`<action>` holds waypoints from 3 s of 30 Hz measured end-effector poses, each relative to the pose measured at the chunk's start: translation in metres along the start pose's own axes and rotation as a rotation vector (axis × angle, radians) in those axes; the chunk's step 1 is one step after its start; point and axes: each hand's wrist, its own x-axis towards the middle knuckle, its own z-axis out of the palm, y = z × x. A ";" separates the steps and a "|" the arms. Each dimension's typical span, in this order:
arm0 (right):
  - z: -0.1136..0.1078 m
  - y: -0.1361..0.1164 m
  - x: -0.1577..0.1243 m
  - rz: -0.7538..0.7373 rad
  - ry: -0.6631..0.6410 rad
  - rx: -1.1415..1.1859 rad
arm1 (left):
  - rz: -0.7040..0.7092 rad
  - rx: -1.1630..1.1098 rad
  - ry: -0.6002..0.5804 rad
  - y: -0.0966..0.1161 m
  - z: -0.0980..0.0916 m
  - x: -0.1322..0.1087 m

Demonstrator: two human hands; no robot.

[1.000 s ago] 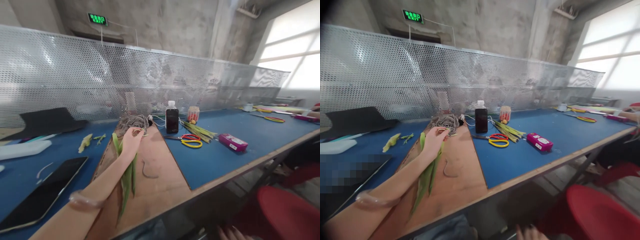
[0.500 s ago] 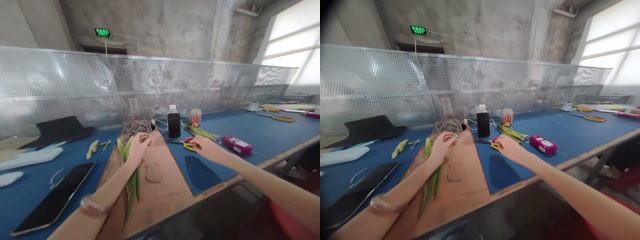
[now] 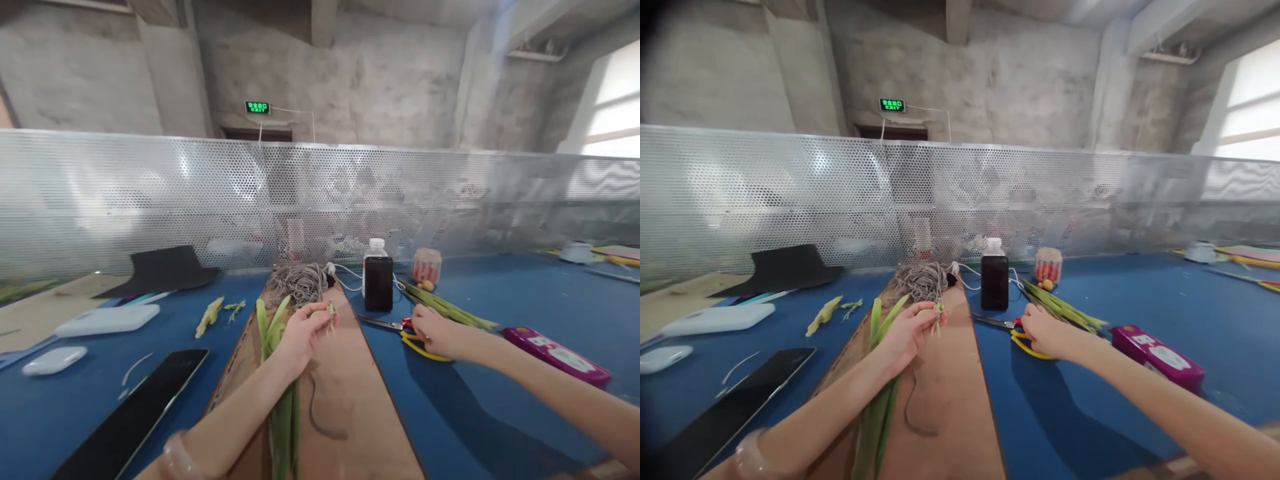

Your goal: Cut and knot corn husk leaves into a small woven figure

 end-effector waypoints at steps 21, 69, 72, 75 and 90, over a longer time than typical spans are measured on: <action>-0.022 -0.041 0.035 0.110 0.180 0.800 | 0.001 -0.072 0.039 0.005 -0.001 -0.001; 0.003 -0.068 -0.001 -0.202 -0.008 1.031 | 0.262 0.368 0.106 0.035 0.026 -0.023; 0.004 -0.068 -0.001 -0.203 0.021 1.045 | 0.266 0.368 0.105 0.035 0.025 -0.022; 0.005 -0.068 -0.001 -0.183 0.048 1.063 | 0.266 0.372 0.099 0.035 0.024 -0.022; 0.003 -0.066 0.001 -0.189 0.010 1.036 | 0.218 0.375 0.061 0.033 0.025 -0.024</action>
